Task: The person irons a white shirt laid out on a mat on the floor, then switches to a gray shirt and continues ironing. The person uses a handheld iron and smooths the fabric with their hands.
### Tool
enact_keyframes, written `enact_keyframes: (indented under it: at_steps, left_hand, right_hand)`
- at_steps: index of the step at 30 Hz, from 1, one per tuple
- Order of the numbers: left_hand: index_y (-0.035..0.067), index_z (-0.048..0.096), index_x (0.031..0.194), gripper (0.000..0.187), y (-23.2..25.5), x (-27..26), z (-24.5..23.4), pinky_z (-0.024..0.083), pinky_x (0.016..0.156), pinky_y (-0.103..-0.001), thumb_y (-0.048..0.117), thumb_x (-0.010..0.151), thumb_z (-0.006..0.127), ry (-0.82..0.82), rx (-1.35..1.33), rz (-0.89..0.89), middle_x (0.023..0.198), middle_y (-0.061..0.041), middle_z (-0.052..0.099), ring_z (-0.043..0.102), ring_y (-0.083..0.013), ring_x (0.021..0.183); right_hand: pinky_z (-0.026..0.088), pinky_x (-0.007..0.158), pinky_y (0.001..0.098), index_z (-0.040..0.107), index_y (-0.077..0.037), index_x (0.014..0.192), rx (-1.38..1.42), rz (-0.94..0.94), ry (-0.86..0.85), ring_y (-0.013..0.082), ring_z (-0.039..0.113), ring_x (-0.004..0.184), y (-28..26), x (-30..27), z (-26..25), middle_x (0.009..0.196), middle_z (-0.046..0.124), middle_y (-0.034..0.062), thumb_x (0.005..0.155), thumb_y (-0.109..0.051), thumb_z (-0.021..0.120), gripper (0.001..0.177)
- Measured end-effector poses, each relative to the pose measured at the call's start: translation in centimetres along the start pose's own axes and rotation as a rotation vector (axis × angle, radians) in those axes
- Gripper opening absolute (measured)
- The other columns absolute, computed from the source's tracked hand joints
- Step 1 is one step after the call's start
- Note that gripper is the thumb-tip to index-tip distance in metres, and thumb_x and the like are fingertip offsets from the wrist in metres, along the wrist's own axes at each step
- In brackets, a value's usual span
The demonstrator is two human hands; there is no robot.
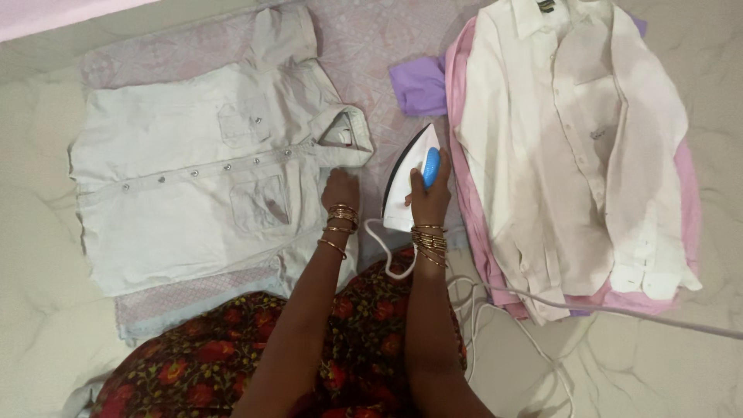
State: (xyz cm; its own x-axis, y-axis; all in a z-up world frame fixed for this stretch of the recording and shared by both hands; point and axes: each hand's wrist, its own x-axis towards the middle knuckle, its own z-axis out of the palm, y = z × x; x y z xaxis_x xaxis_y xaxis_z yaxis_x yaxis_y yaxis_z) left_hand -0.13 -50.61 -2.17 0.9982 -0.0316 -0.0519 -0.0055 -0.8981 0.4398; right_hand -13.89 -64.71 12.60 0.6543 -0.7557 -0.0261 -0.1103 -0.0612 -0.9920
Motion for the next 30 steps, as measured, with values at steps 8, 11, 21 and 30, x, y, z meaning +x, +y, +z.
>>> enact_keyframes:
  at_steps: [8,11,21,30]
  left_hand:
    - [0.004,0.064,0.1,0.022,-0.5,2.6,3.1,0.058,0.076,-0.05,0.026,0.097,0.061,-0.042,0.015,0.118,0.093,-0.02,0.074,0.072,-0.0389,0.088]
    - [0.002,0.061,0.101,0.022,-0.2,1.8,3.1,0.057,0.075,-0.052,0.023,0.096,0.062,-0.058,-0.129,0.082,0.088,-0.022,0.073,0.071,-0.041,0.085]
    - [0.005,0.064,0.124,0.038,-4.6,-7.5,-3.8,0.056,0.084,-0.046,0.027,0.094,0.069,0.032,-0.145,0.53,0.112,-0.018,0.071,0.068,-0.0362,0.1]
    - [0.006,0.058,0.119,0.062,-10.0,-18.0,-10.7,0.056,0.081,-0.049,0.051,0.081,0.079,-0.207,0.017,0.482,0.108,-0.019,0.069,0.068,-0.0387,0.098]
  right_hand:
    - [0.057,0.049,0.0308,0.031,-0.015,0.157,-0.045,0.001,-0.039,0.0171,0.068,0.054,0.2,0.3,0.3,0.088,0.073,0.0127,0.098,-0.019,0.065,0.069]
    - [0.057,0.049,0.0309,0.031,-0.014,0.157,-0.048,0.01,-0.033,0.0173,0.068,0.054,0.3,0.3,0.4,0.09,0.072,0.0132,0.098,-0.019,0.064,0.068]
    - [0.058,0.048,0.0322,0.03,-0.013,0.157,-0.052,0.025,-0.035,0.0196,0.069,0.054,0.1,0.3,0.3,0.094,0.073,0.0153,0.095,-0.017,0.065,0.071]
    - [0.059,0.05,0.0324,0.034,-0.012,0.157,-0.004,-0.059,0.003,0.0199,0.069,0.056,2.2,-0.4,0.4,0.095,0.073,0.0156,0.097,-0.016,0.066,0.068]
